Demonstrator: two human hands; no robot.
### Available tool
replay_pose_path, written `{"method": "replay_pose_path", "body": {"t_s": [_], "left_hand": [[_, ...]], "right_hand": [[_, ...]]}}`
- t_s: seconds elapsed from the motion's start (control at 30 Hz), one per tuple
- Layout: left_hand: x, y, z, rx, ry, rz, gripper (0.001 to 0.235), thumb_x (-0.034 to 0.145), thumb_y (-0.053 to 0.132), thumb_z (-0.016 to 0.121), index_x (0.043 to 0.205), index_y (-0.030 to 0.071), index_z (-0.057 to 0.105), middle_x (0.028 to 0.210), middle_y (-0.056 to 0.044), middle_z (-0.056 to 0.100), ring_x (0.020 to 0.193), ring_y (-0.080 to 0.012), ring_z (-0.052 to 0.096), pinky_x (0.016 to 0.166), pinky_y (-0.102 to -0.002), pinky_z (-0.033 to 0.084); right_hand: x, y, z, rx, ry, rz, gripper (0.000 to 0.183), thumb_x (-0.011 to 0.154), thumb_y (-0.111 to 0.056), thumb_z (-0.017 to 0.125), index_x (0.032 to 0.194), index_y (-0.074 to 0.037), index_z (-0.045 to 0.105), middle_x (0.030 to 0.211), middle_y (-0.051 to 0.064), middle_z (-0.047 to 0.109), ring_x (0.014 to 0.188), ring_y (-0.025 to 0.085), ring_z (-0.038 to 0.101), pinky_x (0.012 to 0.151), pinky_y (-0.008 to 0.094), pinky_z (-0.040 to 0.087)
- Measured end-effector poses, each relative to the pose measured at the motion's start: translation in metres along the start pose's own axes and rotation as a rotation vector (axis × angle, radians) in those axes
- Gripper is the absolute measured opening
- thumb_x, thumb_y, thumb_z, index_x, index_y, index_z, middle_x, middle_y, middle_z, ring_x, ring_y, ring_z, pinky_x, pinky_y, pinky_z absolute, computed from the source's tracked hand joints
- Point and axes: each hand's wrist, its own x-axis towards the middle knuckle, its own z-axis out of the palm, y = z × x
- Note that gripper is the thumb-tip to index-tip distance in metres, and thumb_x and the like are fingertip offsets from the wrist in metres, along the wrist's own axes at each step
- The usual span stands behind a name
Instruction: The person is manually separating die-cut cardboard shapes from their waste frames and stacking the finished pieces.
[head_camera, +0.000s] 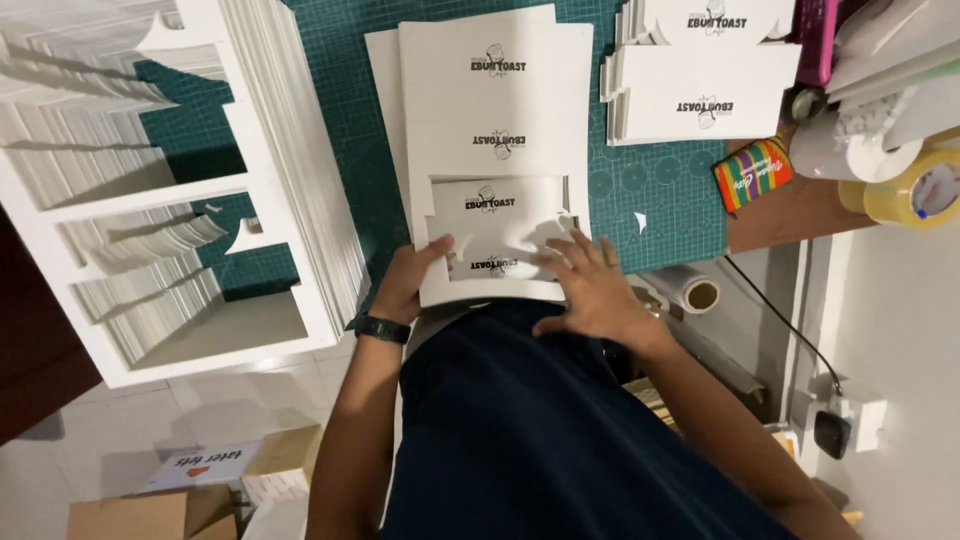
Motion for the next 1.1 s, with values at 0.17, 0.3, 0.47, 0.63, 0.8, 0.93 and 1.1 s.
{"method": "replay_pose_path", "body": {"t_s": [0.17,0.3,0.47,0.63,0.8,0.93,1.1], "left_hand": [[-0.025,0.018,0.0,-0.341,-0.046,-0.013,0.071,0.091,0.077,0.049,0.094,0.008,0.061,0.072,-0.004,0.066,0.068,-0.0114,0.071,0.06,-0.02,0.056],[0.007,-0.051,-0.03,-0.005,0.18,-0.032,0.075,0.1,0.067,0.034,0.107,0.002,0.07,0.094,-0.019,0.068,0.09,-0.0306,0.069,0.084,-0.039,0.053],[-0.014,-0.106,0.016,0.59,0.564,0.315,0.034,0.093,0.021,0.068,0.121,0.002,0.066,0.108,-0.023,0.07,0.105,-0.0398,0.07,0.083,-0.046,0.058],[-0.01,-0.117,0.051,0.737,0.664,0.41,0.051,0.094,0.016,0.067,0.139,-0.001,0.051,0.146,-0.032,0.05,0.133,-0.0422,0.054,0.108,-0.052,0.049],[-0.011,-0.105,0.065,0.949,0.815,0.195,0.064,0.089,0.038,0.074,0.141,0.006,0.053,0.153,-0.014,0.041,0.14,-0.034,0.04,0.103,-0.053,0.045],[-0.001,-0.108,0.075,0.893,0.836,0.101,0.067,0.083,0.041,0.079,0.136,0.005,0.059,0.155,-0.011,0.036,0.139,-0.0341,0.035,0.102,-0.054,0.041],[0.011,-0.108,0.071,0.768,0.936,0.109,0.068,0.067,0.036,0.089,0.121,0.005,0.061,0.142,-0.01,0.042,0.13,-0.0327,0.042,0.097,-0.051,0.04]], "right_hand": [[0.015,0.035,0.03,-0.093,0.096,-0.009,0.035,0.074,-0.037,0.084,0.102,-0.018,0.077,0.141,0.006,0.058,0.139,0.042,0.047,0.112,0.069,0.035],[0.024,0.035,0.004,0.195,0.147,0.042,0.019,0.082,-0.019,0.08,0.098,-0.011,0.075,0.135,0.014,0.064,0.125,0.044,0.061,0.1,0.055,0.052],[0.029,0.019,-0.033,0.274,0.03,0.126,0.031,0.088,-0.026,0.075,0.112,-0.006,0.075,0.137,0.02,0.065,0.124,0.049,0.06,0.099,0.06,0.05],[0.019,0.003,-0.064,0.447,-0.033,0.267,0.024,0.093,-0.028,0.068,0.091,-0.005,0.071,0.115,0.019,0.074,0.105,0.042,0.069,0.085,0.049,0.052],[0.028,0.014,-0.058,0.451,-0.029,0.25,0.025,0.095,-0.033,0.07,0.094,-0.009,0.075,0.092,0.014,0.072,0.082,0.032,0.067,0.071,0.042,0.05],[0.025,0.009,-0.064,0.471,-0.043,0.239,0.026,0.095,-0.035,0.071,0.096,-0.01,0.075,0.08,0.011,0.069,0.071,0.027,0.062,0.064,0.039,0.048],[0.042,0.039,-0.044,0.556,-0.021,0.199,0.023,0.097,-0.028,0.07,0.088,-0.007,0.072,0.067,0.005,0.054,0.059,0.018,0.049,0.055,0.031,0.038]]}}
